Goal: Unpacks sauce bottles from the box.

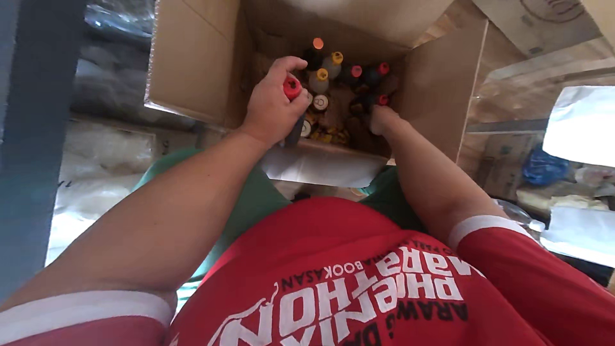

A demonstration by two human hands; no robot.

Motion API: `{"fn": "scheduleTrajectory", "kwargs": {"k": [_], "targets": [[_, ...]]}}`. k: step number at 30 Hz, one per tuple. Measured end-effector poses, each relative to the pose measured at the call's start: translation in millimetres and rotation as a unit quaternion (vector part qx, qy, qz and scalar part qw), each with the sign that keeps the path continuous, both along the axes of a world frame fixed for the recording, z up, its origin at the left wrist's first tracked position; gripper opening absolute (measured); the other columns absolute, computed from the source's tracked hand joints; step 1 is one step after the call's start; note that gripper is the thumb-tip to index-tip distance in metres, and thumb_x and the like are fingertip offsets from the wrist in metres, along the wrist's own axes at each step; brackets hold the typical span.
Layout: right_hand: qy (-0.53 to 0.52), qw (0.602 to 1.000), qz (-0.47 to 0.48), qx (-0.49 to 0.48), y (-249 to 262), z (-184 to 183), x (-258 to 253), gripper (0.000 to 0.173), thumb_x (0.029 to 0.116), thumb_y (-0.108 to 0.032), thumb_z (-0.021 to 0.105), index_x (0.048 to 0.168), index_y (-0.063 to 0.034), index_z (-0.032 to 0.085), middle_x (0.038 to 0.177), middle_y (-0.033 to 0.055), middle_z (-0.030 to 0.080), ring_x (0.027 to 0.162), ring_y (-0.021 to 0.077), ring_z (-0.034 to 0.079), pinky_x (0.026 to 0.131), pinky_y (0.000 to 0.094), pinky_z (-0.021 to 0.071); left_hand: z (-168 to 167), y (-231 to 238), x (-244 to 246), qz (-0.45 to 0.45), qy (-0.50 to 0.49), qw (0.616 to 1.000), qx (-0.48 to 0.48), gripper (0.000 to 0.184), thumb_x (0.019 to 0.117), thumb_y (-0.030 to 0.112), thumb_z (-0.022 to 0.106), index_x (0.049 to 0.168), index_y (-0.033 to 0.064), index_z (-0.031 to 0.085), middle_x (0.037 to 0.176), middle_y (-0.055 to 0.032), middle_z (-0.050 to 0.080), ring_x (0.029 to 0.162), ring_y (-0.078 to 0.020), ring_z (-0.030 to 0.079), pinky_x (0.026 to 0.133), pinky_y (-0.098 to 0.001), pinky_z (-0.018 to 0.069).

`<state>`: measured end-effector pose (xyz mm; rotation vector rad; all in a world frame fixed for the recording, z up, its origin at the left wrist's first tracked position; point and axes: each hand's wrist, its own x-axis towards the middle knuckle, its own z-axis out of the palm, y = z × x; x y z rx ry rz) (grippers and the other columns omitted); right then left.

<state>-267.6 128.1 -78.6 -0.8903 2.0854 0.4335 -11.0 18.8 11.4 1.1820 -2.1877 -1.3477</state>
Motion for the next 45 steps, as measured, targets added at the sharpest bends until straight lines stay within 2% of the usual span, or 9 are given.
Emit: {"fn": "scheduleTrajectory", "kwargs": {"k": [5,8,16,24,30,35,38,40,45], "targets": [[-0.014,0.999,-0.030,0.002,14.9,-43.3,-5.4,0.057,0.1005,-0.035,0.063,0.150,-0.0102,0.049,0.138,0.0253,0.060,0.129,0.0442,0.058,0.104,0.0670,0.0451,-0.8,1.7,7.1,-0.043,0.022,0.998,-0.032,0.028,0.0994,0.030,0.066,0.109,0.0046,0.071,0.103,-0.0103,0.071,0.091,-0.0123,0.066,0.084,-0.0310,0.0533],[-0.039,0.997,-0.049,-0.041,6.8,-41.7,-8.9,0.047,0.0974,-0.019,0.067,0.142,-0.0068,0.057,0.134,0.0239,0.063,0.127,0.0441,0.059,0.104,0.0680,0.0447,-1.2,-0.5,10.9,-0.083,0.004,0.996,-0.035,0.029,0.0997,0.032,0.064,0.101,0.0043,0.073,0.099,-0.0104,0.072,0.089,-0.0162,0.067,0.083,-0.0374,0.0539],[-0.059,0.988,0.077,-0.120,-42.1,47.7,35.5,0.039,0.0969,-0.022,0.067,0.132,-0.0067,0.062,0.121,0.0235,0.068,0.116,0.0451,0.063,0.095,0.0695,0.0474,3.5,-4.7,5.2,-0.070,0.000,0.997,-0.037,0.027,0.1014,0.016,0.061,0.125,0.0057,0.069,0.106,-0.0132,0.069,0.097,-0.0214,0.065,0.090,-0.0385,0.0517],[-0.136,0.924,0.043,-0.355,-39.0,128.3,74.0,0.037,0.0967,-0.025,0.070,0.129,-0.0084,0.062,0.108,0.0113,0.071,0.094,0.0224,0.069,0.083,0.0447,0.0565,2.2,-6.2,1.3,-0.084,-0.001,0.996,-0.034,0.054,0.0923,0.019,0.074,0.144,0.0129,0.058,0.125,-0.0153,0.061,0.113,-0.0256,0.059,0.096,-0.0413,0.0503],[-0.142,0.828,0.095,-0.534,-20.3,119.4,108.3,0.040,0.0859,-0.024,0.080,0.116,-0.0002,0.069,0.105,0.0142,0.073,0.088,0.0260,0.073,0.073,0.0472,0.0607,10.1,-2.4,5.3,-0.125,-0.021,0.991,-0.051,0.038,0.0883,0.017,0.076,0.124,0.0057,0.071,0.134,-0.0183,0.059,0.120,-0.0309,0.060,0.099,-0.0510,0.0500],[-0.270,0.825,0.030,-0.495,-30.6,111.2,72.5,0.029,0.1012,-0.020,0.066,0.117,0.0048,0.065,0.090,0.0131,0.070,0.076,0.0174,0.068,0.071,0.0355,0.0586,7.5,4.5,1.9,-0.116,-0.012,0.992,-0.050,0.039,0.0868,0.020,0.082,0.118,-0.0006,0.070,0.129,-0.0223,0.063,0.119,-0.0400,0.060,0.098,-0.0627,0.0473],[-0.136,0.921,-0.019,-0.364,-39.7,79.9,32.3,0.040,0.1080,-0.034,0.053,0.130,-0.0017,0.062,0.118,0.0197,0.069,0.105,0.0312,0.070,0.091,0.0505,0.0566,2.0,9.3,3.1,-0.119,-0.013,0.992,-0.043,0.038,0.0841,0.018,0.085,0.116,0.0038,0.072,0.127,-0.0195,0.064,0.112,-0.0355,0.064,0.093,-0.0588,0.0518],[-0.043,0.971,-0.016,-0.236,-35.5,46.9,9.5,0.050,0.1049,-0.035,0.058,0.146,-0.0068,0.054,0.142,0.0255,0.055,0.128,0.0434,0.058,0.102,0.0620,0.0491,0.7,9.5,6.1,-0.133,-0.031,0.990,-0.042,0.038,0.0831,0.020,0.086,0.116,0.0060,0.073,0.129,-0.0180,0.064,0.110,-0.0332,0.066,0.091,-0.0565,0.0541],[0.010,0.991,-0.100,-0.087,-12.5,-1.6,-9.0,0.056,0.1021,-0.031,0.064,0.151,-0.0075,0.049,0.161,0.0301,0.031,0.136,0.0503,0.049,0.105,0.0649,0.0462,3.7,9.4,8.1,-0.153,-0.072,0.986,-0.002,0.039,0.0838,0.025,0.086,0.119,0.0112,0.074,0.137,-0.0136,0.059,0.116,-0.0286,0.064,0.094,-0.0527,0.0544]]}}
